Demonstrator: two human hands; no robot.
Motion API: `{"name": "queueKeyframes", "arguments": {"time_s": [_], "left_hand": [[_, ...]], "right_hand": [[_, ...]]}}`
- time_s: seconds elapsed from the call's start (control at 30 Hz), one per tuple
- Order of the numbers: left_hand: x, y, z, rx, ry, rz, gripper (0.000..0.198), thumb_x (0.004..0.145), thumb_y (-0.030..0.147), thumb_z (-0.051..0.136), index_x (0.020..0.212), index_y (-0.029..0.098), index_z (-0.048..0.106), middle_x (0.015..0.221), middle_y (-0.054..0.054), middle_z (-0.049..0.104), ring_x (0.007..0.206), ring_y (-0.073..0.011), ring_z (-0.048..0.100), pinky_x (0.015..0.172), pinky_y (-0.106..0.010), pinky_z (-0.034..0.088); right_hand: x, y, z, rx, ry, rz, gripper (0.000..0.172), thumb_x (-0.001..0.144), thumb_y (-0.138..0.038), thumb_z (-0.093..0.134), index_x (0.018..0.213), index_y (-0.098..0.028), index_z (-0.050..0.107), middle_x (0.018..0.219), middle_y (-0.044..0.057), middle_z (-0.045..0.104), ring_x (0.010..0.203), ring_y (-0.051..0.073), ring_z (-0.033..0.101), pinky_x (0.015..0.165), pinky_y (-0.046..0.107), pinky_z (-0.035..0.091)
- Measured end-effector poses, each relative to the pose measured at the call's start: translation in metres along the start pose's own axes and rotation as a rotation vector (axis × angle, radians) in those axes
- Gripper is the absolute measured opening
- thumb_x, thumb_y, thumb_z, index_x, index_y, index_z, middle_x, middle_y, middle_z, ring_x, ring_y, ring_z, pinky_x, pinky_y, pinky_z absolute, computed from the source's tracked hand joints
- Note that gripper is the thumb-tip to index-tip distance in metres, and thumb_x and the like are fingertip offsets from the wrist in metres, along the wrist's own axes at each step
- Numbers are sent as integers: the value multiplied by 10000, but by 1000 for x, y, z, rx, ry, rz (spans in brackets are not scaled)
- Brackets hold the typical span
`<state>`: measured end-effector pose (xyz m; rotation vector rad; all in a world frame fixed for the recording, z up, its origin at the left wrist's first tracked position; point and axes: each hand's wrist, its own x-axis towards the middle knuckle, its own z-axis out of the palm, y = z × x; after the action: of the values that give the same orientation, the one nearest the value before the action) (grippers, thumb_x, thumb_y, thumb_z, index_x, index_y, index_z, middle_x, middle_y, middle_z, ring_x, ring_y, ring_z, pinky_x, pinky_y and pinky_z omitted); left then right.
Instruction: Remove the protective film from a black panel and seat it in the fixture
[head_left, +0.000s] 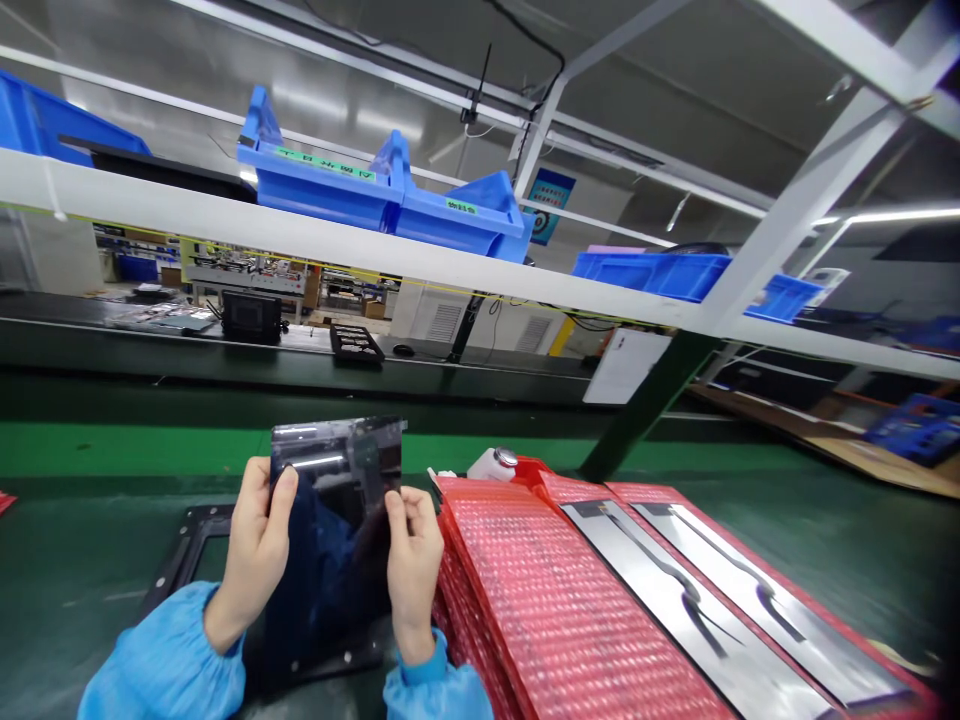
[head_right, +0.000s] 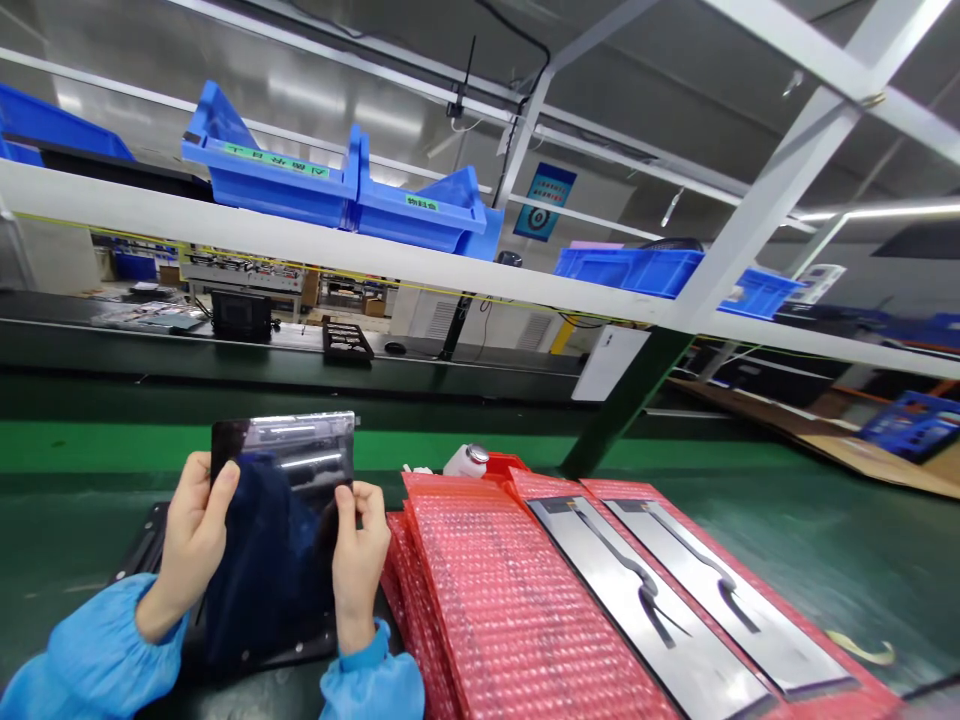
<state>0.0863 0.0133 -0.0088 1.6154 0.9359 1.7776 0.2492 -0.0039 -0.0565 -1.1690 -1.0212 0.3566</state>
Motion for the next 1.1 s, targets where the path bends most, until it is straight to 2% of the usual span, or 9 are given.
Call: {"name": "queueKeyframes", "arguments": {"time_s": [0.1, 0.23, 0.33, 0.43, 0.5, 0.57, 0.67, 0.93, 1.1], "left_hand": [[5, -2, -1, -75, -21, -64, 177, 952, 395, 480, 931, 224, 519, 785, 23, 499, 715, -133, 487, 708, -238, 408], [17, -11, -8, -79, -45, -103, 201, 951, 418, 471, 970, 224, 517, 834, 11, 557, 783, -144, 535, 754, -251, 421], [23, -17, -10, -52, -167, -100, 246, 960, 390, 453, 1140, 223, 474, 1047, -33, 603, 960, -170, 572, 888, -292, 418], [20, -21, -5, -70, -278, -125, 576, 863, 338, 631, 1331, 252, 308, 1266, -73, 549, 1110, -211, 566, 950, -330, 419], [14, -22, 0, -29, -317, -147, 750, 765, 300, 743, 1355, 269, 282, 1321, -76, 524, 1144, -230, 560, 948, -332, 427], [9, -22, 4, 4, -325, -183, 710, 743, 307, 765, 1311, 264, 342, 1275, -63, 567, 1114, -232, 580, 917, -326, 443], [5, -20, 6, 0, -297, -219, 494, 803, 361, 704, 1201, 239, 437, 1148, -44, 639, 1039, -219, 610, 862, -314, 460], [9, -12, 1, -1, -265, -162, 238, 931, 415, 507, 1078, 230, 532, 1004, -5, 637, 953, -171, 584, 814, -264, 433], [9, -14, -1, 95, -128, -141, 303, 982, 427, 343, 810, 217, 479, 760, 25, 508, 723, -141, 499, 685, -253, 388]], "right_hand": [[5, 0, -8, 35, -99, -1, 274, 943, -448, 509, 890, -188, 578, 770, -6, 584, 712, 159, 557, 669, 270, 452], [4, -10, -9, 138, -294, 9, 264, 900, -406, 592, 1060, -195, 588, 967, 28, 655, 906, 206, 619, 838, 323, 485], [1, -16, -8, 144, -229, -8, 251, 907, -378, 596, 1089, -207, 571, 1034, 36, 649, 990, 212, 605, 900, 333, 466], [0, -15, -8, 125, -98, -37, 234, 916, -380, 592, 1085, -222, 555, 1059, 25, 631, 1023, 193, 580, 901, 299, 451], [0, -13, -10, 126, -76, -29, 240, 930, -393, 575, 1104, -231, 540, 1086, 23, 619, 1035, 184, 572, 881, 278, 451], [0, -10, -12, 118, -83, -34, 256, 936, -408, 567, 1125, -238, 531, 1100, 21, 613, 1043, 180, 569, 880, 270, 447], [0, -9, -13, 90, -84, -62, 259, 935, -420, 569, 1122, -244, 534, 1080, 12, 615, 1040, 170, 566, 890, 258, 438], [-5, -14, -9, 100, -75, -49, 256, 945, -403, 562, 1145, -247, 526, 1028, 0, 610, 988, 154, 580, 860, 246, 447], [-8, -16, -8, 49, -49, -137, 194, 943, -384, 559, 1063, -233, 549, 978, 2, 627, 920, 147, 603, 810, 233, 468]]}}
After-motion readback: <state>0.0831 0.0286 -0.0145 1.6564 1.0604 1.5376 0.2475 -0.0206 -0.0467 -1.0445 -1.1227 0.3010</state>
